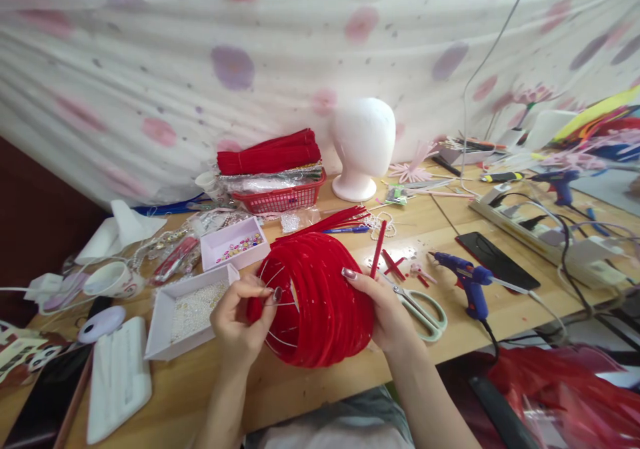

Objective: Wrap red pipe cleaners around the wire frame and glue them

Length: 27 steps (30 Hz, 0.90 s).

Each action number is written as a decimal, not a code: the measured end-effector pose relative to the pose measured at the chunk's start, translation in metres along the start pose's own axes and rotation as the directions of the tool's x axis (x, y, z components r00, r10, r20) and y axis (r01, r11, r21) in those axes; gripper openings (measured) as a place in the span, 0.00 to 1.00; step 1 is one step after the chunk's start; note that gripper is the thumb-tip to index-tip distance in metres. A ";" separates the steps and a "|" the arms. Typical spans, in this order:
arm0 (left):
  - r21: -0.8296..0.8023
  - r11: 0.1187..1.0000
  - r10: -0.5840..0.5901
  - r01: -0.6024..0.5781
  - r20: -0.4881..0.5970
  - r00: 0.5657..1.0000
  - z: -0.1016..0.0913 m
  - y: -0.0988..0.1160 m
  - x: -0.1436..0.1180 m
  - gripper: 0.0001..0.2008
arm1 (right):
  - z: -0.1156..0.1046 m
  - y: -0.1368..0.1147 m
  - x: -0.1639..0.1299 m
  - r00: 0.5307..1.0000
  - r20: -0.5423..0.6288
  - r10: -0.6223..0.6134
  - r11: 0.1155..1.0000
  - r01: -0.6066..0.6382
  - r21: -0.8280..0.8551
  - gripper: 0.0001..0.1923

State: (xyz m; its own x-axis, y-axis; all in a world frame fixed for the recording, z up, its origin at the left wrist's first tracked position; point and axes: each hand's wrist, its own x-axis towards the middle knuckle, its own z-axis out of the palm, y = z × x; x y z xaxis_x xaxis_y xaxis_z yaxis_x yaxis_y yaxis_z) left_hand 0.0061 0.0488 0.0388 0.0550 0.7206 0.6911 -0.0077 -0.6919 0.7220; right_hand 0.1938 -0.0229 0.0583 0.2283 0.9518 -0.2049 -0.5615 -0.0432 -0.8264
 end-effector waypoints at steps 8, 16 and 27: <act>-0.042 0.999 -0.027 0.028 0.014 1.000 0.003 -0.005 -0.003 0.07 | 0.002 -0.006 -0.006 0.998 0.020 0.064 0.994 -0.065 0.089 0.15; -0.067 0.997 -0.042 0.042 0.011 0.999 0.006 -0.008 -0.008 0.07 | 0.002 -0.002 -0.006 0.996 0.019 0.091 0.989 -0.092 0.118 0.15; -0.061 0.996 -0.067 0.068 0.016 0.998 0.007 -0.012 -0.010 0.07 | -0.014 0.011 -0.002 0.984 -0.149 0.093 0.992 -0.078 0.100 0.10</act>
State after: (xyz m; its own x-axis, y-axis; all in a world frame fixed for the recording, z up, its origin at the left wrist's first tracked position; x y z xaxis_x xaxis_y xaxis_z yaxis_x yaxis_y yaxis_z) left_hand 0.0128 0.0493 0.0234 0.0715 0.7644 0.6408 -0.0651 -0.6375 0.7677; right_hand 0.1979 -0.0296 0.0425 0.2912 0.8877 -0.3566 -0.6543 -0.0871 -0.7512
